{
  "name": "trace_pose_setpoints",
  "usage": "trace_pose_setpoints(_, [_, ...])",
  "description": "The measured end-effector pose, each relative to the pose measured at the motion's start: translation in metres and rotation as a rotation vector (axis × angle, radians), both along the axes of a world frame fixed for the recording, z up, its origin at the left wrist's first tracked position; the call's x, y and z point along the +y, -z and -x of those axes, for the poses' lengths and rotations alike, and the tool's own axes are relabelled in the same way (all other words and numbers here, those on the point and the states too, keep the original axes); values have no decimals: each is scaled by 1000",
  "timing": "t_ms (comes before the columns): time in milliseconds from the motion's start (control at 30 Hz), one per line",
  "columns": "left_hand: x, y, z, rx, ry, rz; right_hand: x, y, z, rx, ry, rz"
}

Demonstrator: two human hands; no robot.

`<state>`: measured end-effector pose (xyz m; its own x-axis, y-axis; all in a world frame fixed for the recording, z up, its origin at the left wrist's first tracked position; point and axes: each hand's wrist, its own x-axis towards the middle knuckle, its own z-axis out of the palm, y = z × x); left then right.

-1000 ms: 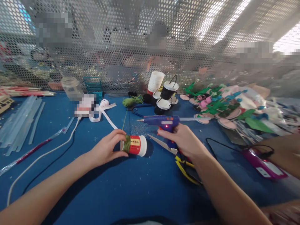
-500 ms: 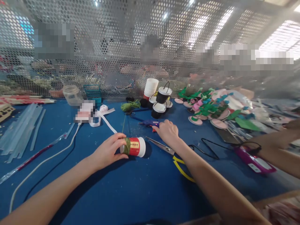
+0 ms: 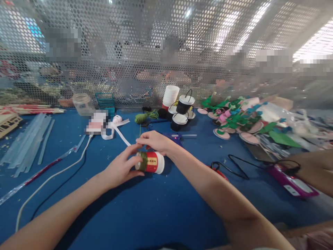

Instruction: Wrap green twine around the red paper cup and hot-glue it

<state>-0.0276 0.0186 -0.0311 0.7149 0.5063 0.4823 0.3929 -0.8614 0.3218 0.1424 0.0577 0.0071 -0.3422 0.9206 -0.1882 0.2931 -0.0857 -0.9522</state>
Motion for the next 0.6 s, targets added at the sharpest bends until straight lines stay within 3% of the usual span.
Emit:
trace_pose_setpoints(100, [0,0,-1,-125,-63,114,-3,-4,-13,15,74,-58])
trace_pose_setpoints(300, [-1,-8,-4,-162,-138,540,-9,-9,-29,33,187,-245])
trace_pose_setpoints(600, [-6,-9,-7,-112,-101,650,-7,5,-26,-48,183,-379])
